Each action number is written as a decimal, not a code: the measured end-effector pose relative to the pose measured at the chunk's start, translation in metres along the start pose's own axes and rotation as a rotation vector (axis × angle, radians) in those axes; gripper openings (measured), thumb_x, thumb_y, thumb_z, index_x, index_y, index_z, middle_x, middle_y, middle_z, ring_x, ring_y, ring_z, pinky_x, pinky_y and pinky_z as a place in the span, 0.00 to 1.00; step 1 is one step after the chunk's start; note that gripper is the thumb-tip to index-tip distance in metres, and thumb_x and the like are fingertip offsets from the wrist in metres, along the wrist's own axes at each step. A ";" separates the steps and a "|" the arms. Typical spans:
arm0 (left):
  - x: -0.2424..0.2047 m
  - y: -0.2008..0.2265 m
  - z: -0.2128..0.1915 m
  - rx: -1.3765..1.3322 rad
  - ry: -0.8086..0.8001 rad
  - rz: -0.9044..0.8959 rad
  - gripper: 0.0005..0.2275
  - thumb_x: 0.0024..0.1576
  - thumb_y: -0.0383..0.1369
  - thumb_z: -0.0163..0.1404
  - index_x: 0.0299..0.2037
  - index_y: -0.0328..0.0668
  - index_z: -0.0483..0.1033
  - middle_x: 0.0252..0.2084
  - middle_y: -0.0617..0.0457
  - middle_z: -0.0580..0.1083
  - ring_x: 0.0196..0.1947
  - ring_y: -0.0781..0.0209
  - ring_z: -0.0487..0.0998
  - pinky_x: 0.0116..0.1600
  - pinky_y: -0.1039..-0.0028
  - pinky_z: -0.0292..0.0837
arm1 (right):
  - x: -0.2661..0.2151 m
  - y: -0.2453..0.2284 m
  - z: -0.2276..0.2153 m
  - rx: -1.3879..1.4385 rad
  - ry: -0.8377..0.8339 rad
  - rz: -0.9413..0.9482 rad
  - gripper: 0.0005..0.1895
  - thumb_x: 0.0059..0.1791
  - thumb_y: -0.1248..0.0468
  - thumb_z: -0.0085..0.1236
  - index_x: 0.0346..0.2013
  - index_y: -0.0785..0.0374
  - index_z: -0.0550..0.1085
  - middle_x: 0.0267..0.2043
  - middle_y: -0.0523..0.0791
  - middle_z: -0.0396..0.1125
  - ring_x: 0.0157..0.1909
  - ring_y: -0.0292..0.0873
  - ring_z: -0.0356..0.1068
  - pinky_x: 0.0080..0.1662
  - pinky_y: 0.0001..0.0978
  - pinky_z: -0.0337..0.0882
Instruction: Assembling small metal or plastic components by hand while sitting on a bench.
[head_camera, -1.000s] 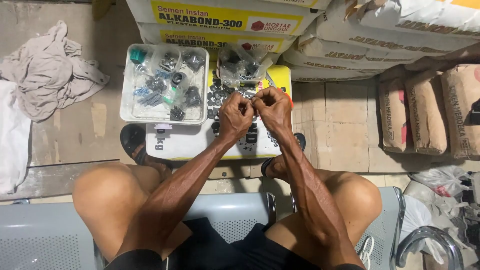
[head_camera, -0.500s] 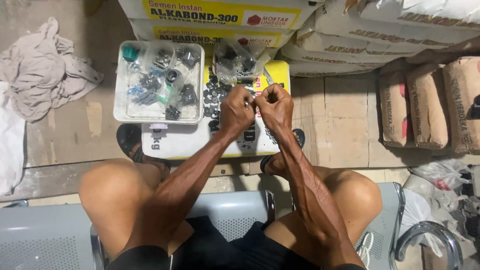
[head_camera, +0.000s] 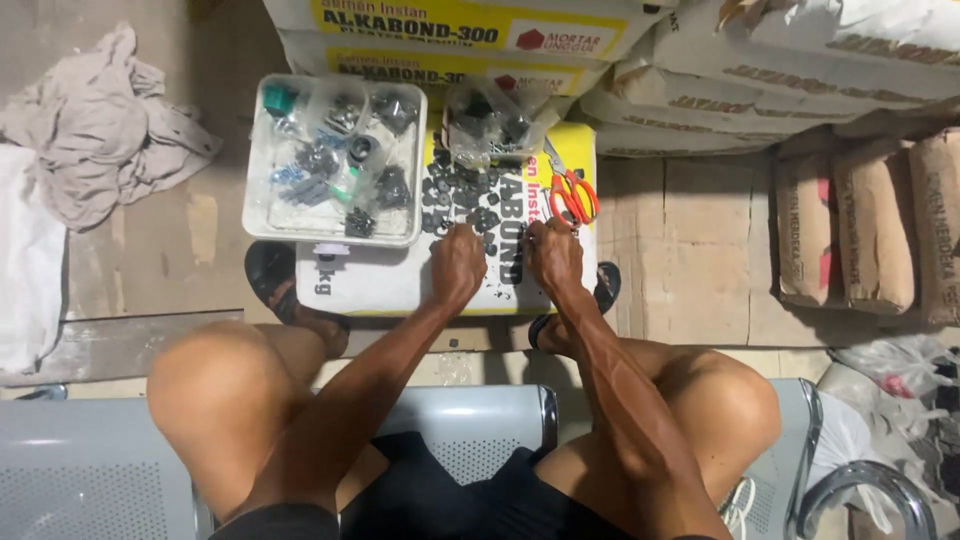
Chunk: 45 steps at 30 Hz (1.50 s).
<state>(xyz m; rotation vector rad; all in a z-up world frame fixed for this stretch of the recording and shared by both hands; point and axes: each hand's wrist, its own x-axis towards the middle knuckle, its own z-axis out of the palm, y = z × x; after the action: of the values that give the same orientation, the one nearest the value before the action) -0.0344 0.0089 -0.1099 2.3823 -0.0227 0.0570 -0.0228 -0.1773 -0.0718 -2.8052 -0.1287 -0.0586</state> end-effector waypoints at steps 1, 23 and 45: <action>-0.007 0.006 -0.010 0.003 0.001 0.000 0.03 0.58 0.25 0.48 0.33 0.37 0.70 0.27 0.47 0.72 0.28 0.41 0.82 0.34 0.54 0.79 | 0.008 -0.003 0.005 0.003 0.001 -0.001 0.04 0.45 0.63 0.64 0.35 0.54 0.79 0.38 0.49 0.70 0.36 0.58 0.76 0.39 0.54 0.78; 0.001 0.077 -0.123 -0.475 0.183 0.106 0.13 0.61 0.23 0.46 0.56 0.29 0.69 0.49 0.32 0.70 0.51 0.23 0.73 0.51 0.42 0.72 | 0.043 -0.093 -0.095 1.211 -0.269 0.142 0.08 0.51 0.66 0.56 0.44 0.64 0.74 0.31 0.46 0.68 0.33 0.39 0.68 0.36 0.32 0.71; 0.031 0.064 -0.118 -0.498 -0.143 0.414 0.05 0.62 0.26 0.46 0.33 0.42 0.72 0.28 0.45 0.71 0.31 0.38 0.77 0.37 0.59 0.72 | 0.029 -0.093 -0.156 1.080 -0.229 -0.071 0.06 0.42 0.78 0.57 0.32 0.71 0.76 0.18 0.48 0.66 0.18 0.36 0.67 0.23 0.25 0.70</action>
<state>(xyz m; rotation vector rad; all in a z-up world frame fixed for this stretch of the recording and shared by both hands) -0.0100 0.0432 0.0209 1.8467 -0.5355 0.0681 -0.0065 -0.1383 0.1077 -1.7193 -0.2280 0.2442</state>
